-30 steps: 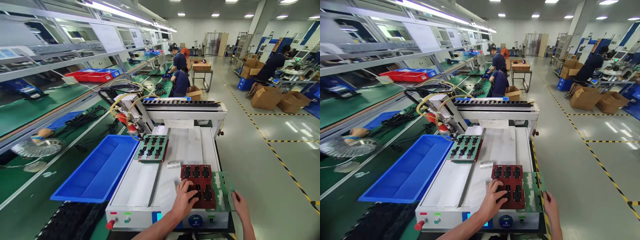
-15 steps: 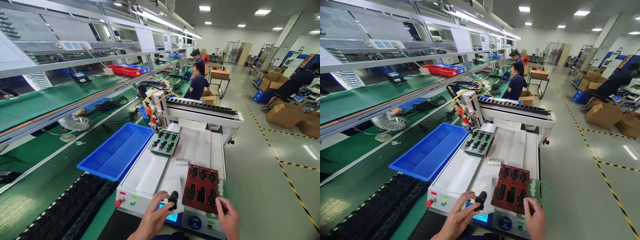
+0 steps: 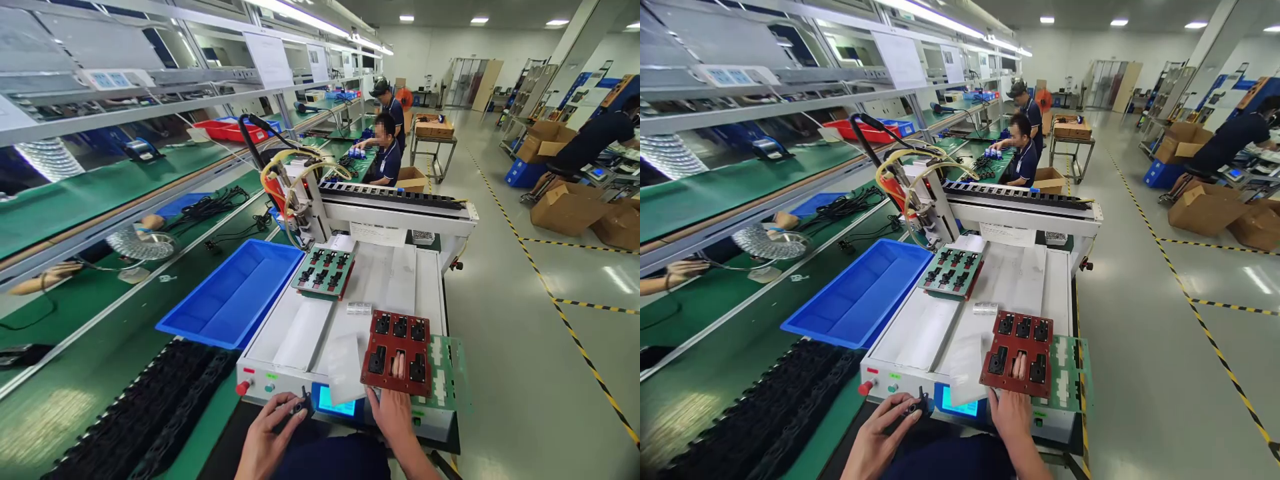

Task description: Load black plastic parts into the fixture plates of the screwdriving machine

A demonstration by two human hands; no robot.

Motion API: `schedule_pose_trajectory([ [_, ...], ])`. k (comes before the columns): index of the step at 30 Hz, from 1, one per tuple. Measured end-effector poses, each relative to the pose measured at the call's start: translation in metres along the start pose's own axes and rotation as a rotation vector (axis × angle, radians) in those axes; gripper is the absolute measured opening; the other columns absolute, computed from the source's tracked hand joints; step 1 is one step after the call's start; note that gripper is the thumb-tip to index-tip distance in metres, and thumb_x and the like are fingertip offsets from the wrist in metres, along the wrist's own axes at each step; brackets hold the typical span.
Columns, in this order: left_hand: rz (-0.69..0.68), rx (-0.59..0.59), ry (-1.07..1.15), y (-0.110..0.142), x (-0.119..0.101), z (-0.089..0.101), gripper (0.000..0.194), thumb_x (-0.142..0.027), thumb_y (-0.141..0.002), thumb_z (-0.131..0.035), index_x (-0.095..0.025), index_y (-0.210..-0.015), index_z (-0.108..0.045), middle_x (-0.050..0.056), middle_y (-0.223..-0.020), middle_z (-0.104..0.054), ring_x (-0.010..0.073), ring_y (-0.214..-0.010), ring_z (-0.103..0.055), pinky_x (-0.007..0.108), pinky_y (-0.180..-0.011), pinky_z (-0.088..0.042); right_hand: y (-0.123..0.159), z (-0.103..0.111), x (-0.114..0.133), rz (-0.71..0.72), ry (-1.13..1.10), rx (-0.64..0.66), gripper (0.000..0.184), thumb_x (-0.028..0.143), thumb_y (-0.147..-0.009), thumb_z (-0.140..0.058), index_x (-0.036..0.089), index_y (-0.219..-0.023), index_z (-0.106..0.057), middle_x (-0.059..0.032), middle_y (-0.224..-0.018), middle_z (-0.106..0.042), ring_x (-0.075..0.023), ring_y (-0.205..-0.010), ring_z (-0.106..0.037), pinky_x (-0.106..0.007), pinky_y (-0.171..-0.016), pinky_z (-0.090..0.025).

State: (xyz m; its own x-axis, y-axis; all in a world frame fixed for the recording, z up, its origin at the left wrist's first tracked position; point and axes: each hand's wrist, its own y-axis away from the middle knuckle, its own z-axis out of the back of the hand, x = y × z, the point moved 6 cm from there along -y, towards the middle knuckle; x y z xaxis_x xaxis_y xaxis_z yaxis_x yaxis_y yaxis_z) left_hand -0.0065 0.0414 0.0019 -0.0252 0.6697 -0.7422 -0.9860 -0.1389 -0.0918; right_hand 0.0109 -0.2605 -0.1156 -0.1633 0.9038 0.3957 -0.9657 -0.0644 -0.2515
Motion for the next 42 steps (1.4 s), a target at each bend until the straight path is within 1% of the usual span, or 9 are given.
schedule_pose_trajectory([
  [6,-0.091,0.049,-0.06,-0.015,-0.006,-0.005,0.043,-0.068,-0.086,-0.069,-0.03,-0.094,-0.087,0.006,-0.099,-0.082,0.0276,-0.093,-0.08,0.034,-0.084,-0.068,-0.019,0.002,0.006,0.056,-0.007,0.074,0.065,0.04,-0.092,-0.077,0.03,-0.152,-0.057,-0.0091,-0.154,-0.06,-0.0431,-0.147,-0.047,-0.059,-0.117,-0.045],
  [11,-0.107,0.074,-0.062,-0.012,-0.006,-0.019,0.048,-0.071,-0.086,-0.067,-0.028,-0.093,-0.087,0.009,-0.1,-0.081,0.0293,-0.094,-0.08,0.037,-0.081,-0.069,-0.016,0.004,0.003,-0.027,-0.001,0.109,0.072,0.057,-0.09,-0.077,0.027,-0.153,-0.057,-0.0125,-0.159,-0.053,-0.0456,-0.15,-0.041,-0.062,-0.121,-0.038],
  [16,-0.168,0.128,-0.042,-0.002,-0.013,-0.03,0.034,-0.06,-0.091,-0.07,-0.031,-0.096,-0.086,0.008,-0.101,-0.08,0.0264,-0.093,-0.08,0.033,-0.081,-0.068,-0.023,0.009,0.004,-0.004,0.041,0.028,0.077,0.069,-0.09,-0.071,0.03,-0.155,-0.055,-0.0116,-0.162,-0.05,-0.0451,-0.153,-0.036,-0.063,-0.124,-0.033],
  [19,-0.166,0.14,-0.045,0.0,-0.013,-0.03,0.031,-0.057,-0.092,-0.07,-0.031,-0.097,-0.086,0.007,-0.102,-0.078,0.0254,-0.094,-0.079,0.031,-0.08,-0.067,-0.024,0.011,0.006,0.015,0.056,-0.029,0.075,0.069,-0.091,-0.07,0.028,-0.153,-0.058,-0.0132,-0.159,-0.053,-0.0459,-0.152,-0.037,-0.064,-0.122,-0.036],
  [24,-0.145,0.104,-0.056,0.003,-0.001,-0.024,0.033,-0.059,-0.092,-0.069,-0.031,-0.096,-0.086,0.007,-0.102,-0.078,0.0256,-0.094,-0.079,0.032,-0.08,-0.067,-0.017,0.009,0.006,0.026,0.072,0.013,0.07,0.064,-0.093,-0.07,0.029,-0.152,-0.058,-0.0123,-0.158,-0.055,-0.0454,-0.148,-0.044,-0.063,-0.119,-0.041],
  [27,-0.104,0.101,-0.066,0.006,0.009,-0.024,0.037,-0.063,-0.091,-0.067,-0.031,-0.096,-0.086,0.007,-0.102,-0.079,0.0265,-0.095,-0.079,0.033,-0.082,-0.067,-0.019,0.009,0.007,0.061,0.123,0.002,0.068,0.061,-0.096,-0.067,0.028,-0.154,-0.056,-0.0146,-0.157,-0.055,-0.0473,-0.147,-0.045,-0.068,-0.118,-0.04],
  [32,-0.07,0.12,-0.066,0.01,0.015,-0.027,0.039,-0.065,-0.09,-0.066,-0.032,-0.096,-0.086,0.007,-0.104,-0.078,0.0269,-0.096,-0.079,0.035,-0.084,-0.068,-0.029,0.013,0.012,0.138,0.186,-0.086,0.073,0.066,-0.099,-0.061,0.025,-0.158,-0.05,-0.0198,-0.159,-0.052,-0.053,-0.148,-0.041,-0.078,-0.115,-0.036],
  [36,-0.076,0.126,-0.064,0.01,0.015,-0.028,0.038,-0.064,-0.091,-0.067,-0.032,-0.096,-0.086,0.006,-0.104,-0.079,0.0265,-0.095,-0.079,0.034,-0.083,-0.068,-0.024,0.01,0.011,0.115,0.185,-0.125,0.079,0.068,-0.097,-0.062,0.02,-0.158,-0.05,-0.0222,-0.161,-0.047,-0.0535,-0.15,-0.035,-0.077,-0.114,-0.038],
  [42,-0.08,0.127,-0.061,0.008,0.015,-0.024,0.035,-0.062,-0.091,-0.068,-0.032,-0.097,-0.086,0.006,-0.104,-0.078,0.0261,-0.096,-0.079,0.032,-0.082,-0.067,-0.013,-0.003,0.008,0.1,0.16,-0.103,0.08,0.066,-0.097,-0.063,0.023,-0.162,-0.044,-0.0161,-0.169,-0.038,-0.0491,-0.156,-0.025,-0.071,-0.121,-0.034],
])
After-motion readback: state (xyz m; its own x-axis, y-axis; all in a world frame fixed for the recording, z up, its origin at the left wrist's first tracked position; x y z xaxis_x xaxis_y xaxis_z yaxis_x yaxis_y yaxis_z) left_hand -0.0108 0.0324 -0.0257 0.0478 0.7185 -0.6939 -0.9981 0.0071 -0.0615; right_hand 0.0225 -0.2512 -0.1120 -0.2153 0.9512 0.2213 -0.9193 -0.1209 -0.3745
